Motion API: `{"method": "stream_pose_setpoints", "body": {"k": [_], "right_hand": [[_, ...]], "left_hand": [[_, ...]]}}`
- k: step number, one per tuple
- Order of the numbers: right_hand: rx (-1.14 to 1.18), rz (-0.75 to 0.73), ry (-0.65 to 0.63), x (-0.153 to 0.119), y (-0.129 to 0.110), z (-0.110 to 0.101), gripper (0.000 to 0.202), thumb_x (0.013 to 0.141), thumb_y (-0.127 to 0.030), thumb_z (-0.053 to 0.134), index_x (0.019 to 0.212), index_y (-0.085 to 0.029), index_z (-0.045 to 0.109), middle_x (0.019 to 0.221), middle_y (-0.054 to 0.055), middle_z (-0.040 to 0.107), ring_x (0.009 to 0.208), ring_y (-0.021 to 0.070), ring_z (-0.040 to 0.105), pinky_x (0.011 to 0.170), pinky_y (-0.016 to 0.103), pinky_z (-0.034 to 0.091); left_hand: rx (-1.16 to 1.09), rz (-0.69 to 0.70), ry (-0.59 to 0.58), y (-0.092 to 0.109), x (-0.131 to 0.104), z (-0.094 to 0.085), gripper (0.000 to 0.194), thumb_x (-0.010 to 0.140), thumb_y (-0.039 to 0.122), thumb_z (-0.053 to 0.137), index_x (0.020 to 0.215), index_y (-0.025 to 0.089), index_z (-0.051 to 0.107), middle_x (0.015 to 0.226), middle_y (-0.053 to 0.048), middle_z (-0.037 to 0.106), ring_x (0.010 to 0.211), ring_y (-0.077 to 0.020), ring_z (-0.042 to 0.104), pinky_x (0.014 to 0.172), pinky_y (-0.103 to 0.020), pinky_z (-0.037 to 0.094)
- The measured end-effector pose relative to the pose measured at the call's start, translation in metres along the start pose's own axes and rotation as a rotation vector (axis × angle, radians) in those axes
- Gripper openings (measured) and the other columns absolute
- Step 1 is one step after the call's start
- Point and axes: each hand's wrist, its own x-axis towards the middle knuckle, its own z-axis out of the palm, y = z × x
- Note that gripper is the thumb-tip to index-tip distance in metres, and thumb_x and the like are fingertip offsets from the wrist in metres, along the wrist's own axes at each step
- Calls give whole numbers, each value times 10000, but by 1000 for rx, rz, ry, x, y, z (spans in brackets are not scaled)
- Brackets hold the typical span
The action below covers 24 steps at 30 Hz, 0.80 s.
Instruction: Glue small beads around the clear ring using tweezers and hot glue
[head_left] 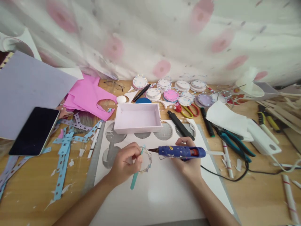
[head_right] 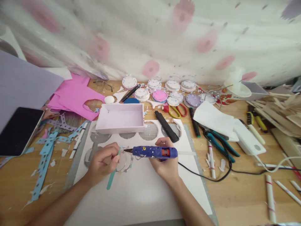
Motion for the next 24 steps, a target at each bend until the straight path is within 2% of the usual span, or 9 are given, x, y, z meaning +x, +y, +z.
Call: {"method": "stream_pose_setpoints", "body": {"k": [6, 14, 24], "right_hand": [[-79, -29, -46, 0, 8, -3, 353, 654, -153, 669, 892, -259, 431, 569, -92, 508, 411, 96, 414, 404, 208, 295], [-62, 30, 41, -4, 1, 2, 387, 631, -174, 682, 920, -259, 439, 604, -79, 516, 430, 104, 454, 417, 216, 287], [-73, 31, 46, -4, 0, 3, 356, 666, -194, 673, 912, -261, 425, 590, -85, 486, 417, 110, 451, 410, 230, 289]], "left_hand": [[15, 9, -38, 2, -3, 0, 228, 844, 71, 523, 669, 185, 430, 641, 16, 439, 625, -117, 436, 570, -251, 360], [18, 27, -60, 4, -2, 1, 221, 848, 65, 506, 674, 184, 442, 638, 10, 444, 613, -117, 428, 551, -253, 363], [41, 30, -44, 7, -1, 1, 239, 851, 94, 512, 645, 192, 441, 619, 4, 447, 598, -130, 434, 533, -267, 379]]}}
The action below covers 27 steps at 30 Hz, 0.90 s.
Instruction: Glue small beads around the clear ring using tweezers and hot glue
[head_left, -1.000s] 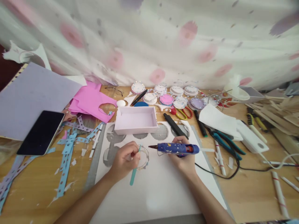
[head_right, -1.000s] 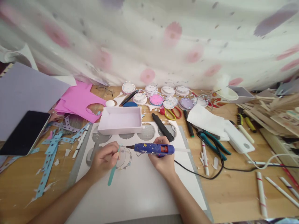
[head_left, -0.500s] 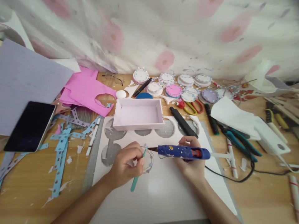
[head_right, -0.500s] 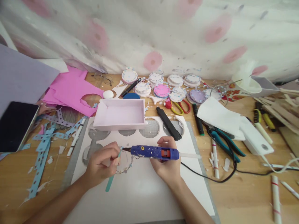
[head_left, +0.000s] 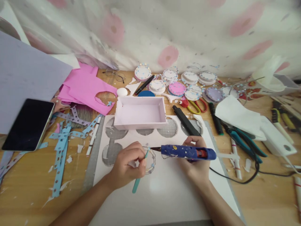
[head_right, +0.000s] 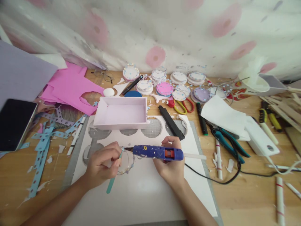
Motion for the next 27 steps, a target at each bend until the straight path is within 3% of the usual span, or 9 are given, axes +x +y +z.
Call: {"method": "stream_pose_setpoints", "body": {"k": [12, 27], "right_hand": [[17, 10, 18, 0, 0, 1, 360, 646, -183, 678, 891, -263, 426, 599, -74, 490, 428, 107, 414, 405, 246, 282], [-53, -53, 2, 0, 4, -3, 340, 644, -178, 673, 867, -261, 431, 604, -74, 484, 421, 104, 402, 399, 240, 285]], "left_hand": [[35, -5, 7, 0, 0, 0, 288, 903, 182, 499, 619, 200, 454, 594, -9, 459, 585, -145, 453, 521, -296, 412], [34, 6, 10, 2, 1, 1, 262, 873, 134, 504, 627, 202, 445, 602, -9, 452, 591, -146, 442, 523, -294, 401]]}}
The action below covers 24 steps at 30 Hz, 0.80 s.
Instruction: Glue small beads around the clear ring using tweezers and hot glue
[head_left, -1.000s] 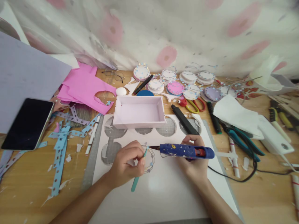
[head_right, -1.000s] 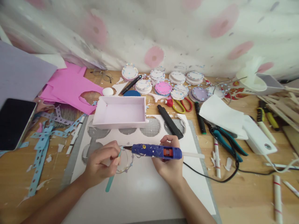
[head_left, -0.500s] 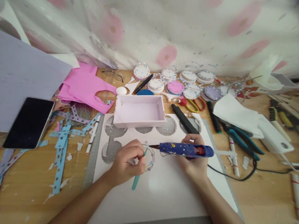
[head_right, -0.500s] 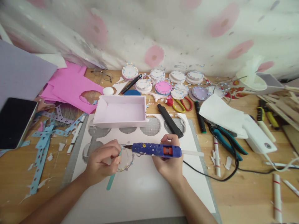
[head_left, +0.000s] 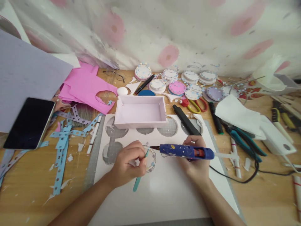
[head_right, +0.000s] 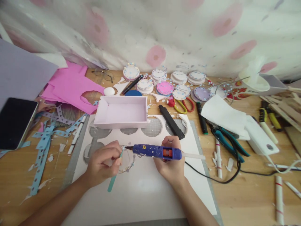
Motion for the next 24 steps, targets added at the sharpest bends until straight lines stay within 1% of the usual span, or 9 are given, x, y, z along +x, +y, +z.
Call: {"method": "stream_pose_setpoints", "body": {"k": [5, 8, 11, 13, 16, 18, 20, 22, 24], "right_hand": [[-123, -71, 10, 5, 6, -4, 353, 639, -188, 697, 849, -259, 423, 594, -77, 491, 415, 105, 419, 400, 234, 308], [-204, -121, 134, 10, 5, -15, 351, 656, -209, 704, 888, -252, 443, 634, -66, 501, 482, 128, 489, 441, 240, 372], [-315, -190, 287, 11, 9, -40, 380, 676, -245, 696, 964, -243, 448, 710, -45, 508, 581, 157, 535, 536, 282, 430], [-406, -213, 359, 7, 20, -61, 423, 683, -273, 675, 1032, -233, 439, 799, -11, 520, 648, 182, 545, 604, 333, 442], [-552, -215, 360, -5, 48, -89, 480, 679, -309, 661, 1095, -211, 441, 961, 70, 519, 866, 272, 556, 741, 439, 455], [-597, -168, 385, -13, 66, -101, 423, 699, -265, 616, 1083, -211, 449, 982, 85, 510, 911, 290, 545, 777, 466, 450], [-630, -135, 382, -18, 75, -106, 375, 687, -208, 573, 1048, -215, 473, 941, 80, 511, 893, 297, 533, 784, 491, 447], [-685, -179, 391, -20, 69, -105, 346, 665, -168, 546, 1006, -212, 505, 892, 77, 520, 888, 314, 524, 818, 542, 429], [-713, -300, 422, -22, 45, -98, 325, 668, -138, 518, 985, -205, 537, 892, 86, 547, 927, 335, 533, 869, 584, 403]], "left_hand": [[-27, -14, -1, -1, -1, 0, 253, 857, 118, 512, 629, 199, 440, 611, -5, 457, 600, -142, 448, 537, -281, 397], [-46, -21, 9, -1, -3, 0, 253, 849, 111, 519, 624, 195, 439, 605, 3, 452, 598, -135, 442, 544, -273, 386], [-62, -20, 48, 3, -2, -2, 253, 833, 93, 526, 613, 189, 446, 597, 12, 439, 591, -126, 435, 547, -268, 370], [-68, -24, 88, 8, 0, -5, 253, 828, 86, 520, 603, 184, 458, 604, 13, 438, 588, -121, 441, 548, -265, 368], [-54, -34, 150, 20, 5, -11, 257, 824, 82, 505, 586, 179, 488, 600, 10, 464, 580, -119, 472, 548, -259, 382], [-30, -43, 181, 30, 7, -15, 264, 819, 90, 497, 570, 178, 504, 580, 9, 477, 569, -120, 488, 539, -253, 393], [-5, -44, 206, 37, 7, -19, 272, 814, 101, 493, 554, 178, 507, 565, 10, 475, 557, -119, 493, 526, -247, 399], [13, -39, 222, 43, 5, -22, 277, 813, 110, 497, 544, 179, 503, 561, 11, 474, 552, -119, 493, 522, -245, 402], [29, -43, 224, 45, 1, -24, 279, 821, 118, 502, 548, 179, 507, 565, 10, 479, 558, -121, 497, 530, -248, 406]]}}
